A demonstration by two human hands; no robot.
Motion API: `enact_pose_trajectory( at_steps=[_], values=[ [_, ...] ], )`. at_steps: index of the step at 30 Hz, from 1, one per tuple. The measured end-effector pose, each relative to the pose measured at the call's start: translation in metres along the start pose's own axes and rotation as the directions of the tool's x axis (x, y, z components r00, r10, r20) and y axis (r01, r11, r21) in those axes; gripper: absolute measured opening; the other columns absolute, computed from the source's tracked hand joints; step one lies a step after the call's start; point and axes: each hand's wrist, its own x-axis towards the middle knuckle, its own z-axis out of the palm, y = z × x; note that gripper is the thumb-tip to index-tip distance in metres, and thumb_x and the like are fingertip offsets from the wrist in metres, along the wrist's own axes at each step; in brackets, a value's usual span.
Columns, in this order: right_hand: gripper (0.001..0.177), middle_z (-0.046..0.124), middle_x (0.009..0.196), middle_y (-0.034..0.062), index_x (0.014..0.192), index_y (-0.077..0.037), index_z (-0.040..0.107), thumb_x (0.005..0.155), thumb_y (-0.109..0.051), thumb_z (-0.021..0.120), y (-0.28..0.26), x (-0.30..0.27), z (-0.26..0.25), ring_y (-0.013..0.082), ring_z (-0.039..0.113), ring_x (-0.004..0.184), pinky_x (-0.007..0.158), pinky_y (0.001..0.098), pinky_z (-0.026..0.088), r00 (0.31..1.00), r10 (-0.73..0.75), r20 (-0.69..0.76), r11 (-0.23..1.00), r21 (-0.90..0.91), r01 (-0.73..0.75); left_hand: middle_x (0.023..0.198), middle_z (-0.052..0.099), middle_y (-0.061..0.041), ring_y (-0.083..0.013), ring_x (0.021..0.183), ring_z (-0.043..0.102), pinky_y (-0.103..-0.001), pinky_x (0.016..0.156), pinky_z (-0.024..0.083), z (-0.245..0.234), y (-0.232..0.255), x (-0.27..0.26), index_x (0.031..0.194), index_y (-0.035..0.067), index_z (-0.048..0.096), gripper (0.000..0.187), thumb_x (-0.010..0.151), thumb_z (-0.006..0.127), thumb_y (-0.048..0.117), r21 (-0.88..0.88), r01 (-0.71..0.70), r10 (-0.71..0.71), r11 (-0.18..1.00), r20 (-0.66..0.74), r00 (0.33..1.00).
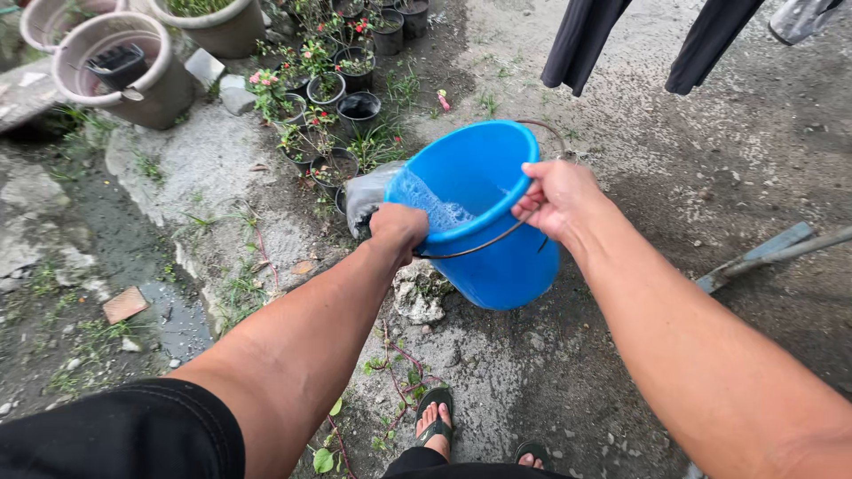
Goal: The person fills a bucket with soapy water from a tub, carries it to various locations, and pours the water onto the ground and over plants.
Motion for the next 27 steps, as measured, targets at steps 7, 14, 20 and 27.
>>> enact_pose_trajectory(
  at_steps=[7, 14, 20, 27],
  values=[
    [0.025, 0.05, 0.066, 0.0073, 0.072, -0.003, 0.052, 0.084, -0.001, 0.075, 0.024, -0.042, -0.071, 0.017, 0.049, 0.054, 0.056, 0.0361, 0.052, 0.994, -0.008, -0.112, 0.998, 0.061, 0.015, 0.126, 0.048, -0.02, -0.0398, 0.109, 0.064, -0.047, 0.067, 0.064, 0.029, 0.04, -0.083, 0.137, 0.013, 0.053, 0.058, 0.083, 0.073, 0.019, -0.286, 0.164, -0.235, 0.944, -0.234, 0.943],
    [0.014, 0.054, 0.069, 0.0125, 0.081, 0.004, 0.061, 0.079, 0.007, 0.074, 0.042, -0.102, -0.146, 0.0216, 0.051, 0.05, 0.048, 0.0387, 0.048, 0.971, -0.034, -0.237, 0.975, -0.223, -0.02, 0.111, 0.063, -0.017, -0.0327, 0.101, 0.069, -0.044, 0.074, 0.053, 0.157, -0.011, -0.178, 0.122, 0.008, 0.063, 0.037, 0.087, 0.066, 0.02, -0.111, 0.22, -0.168, 0.969, 0.359, 0.918],
    [0.013, 0.055, 0.073, 0.0159, 0.082, 0.008, 0.059, 0.079, 0.008, 0.072, 0.06, -0.078, -0.135, 0.0237, 0.05, 0.049, 0.045, 0.0419, 0.048, 0.957, 0.015, -0.291, 0.912, -0.388, -0.132, 0.107, 0.066, -0.015, -0.0297, 0.098, 0.069, -0.042, 0.075, 0.051, 0.204, -0.05, -0.175, 0.116, 0.006, 0.065, 0.031, 0.088, 0.064, 0.019, -0.131, 0.448, -0.271, 0.884, 0.638, 0.721],
    [0.014, 0.054, 0.068, 0.0187, 0.082, 0.006, 0.059, 0.076, 0.013, 0.07, 0.055, 0.018, 0.076, 0.0281, 0.055, 0.049, 0.041, 0.0446, 0.049, 0.996, -0.034, -0.077, 0.902, -0.431, -0.003, 0.103, 0.071, -0.013, -0.0261, 0.094, 0.069, -0.041, 0.075, 0.049, 0.03, -0.105, -0.003, 0.109, 0.004, 0.068, 0.025, 0.089, 0.061, 0.018, -0.269, 0.495, -0.128, 0.826, 0.766, 0.63]
  ],
)
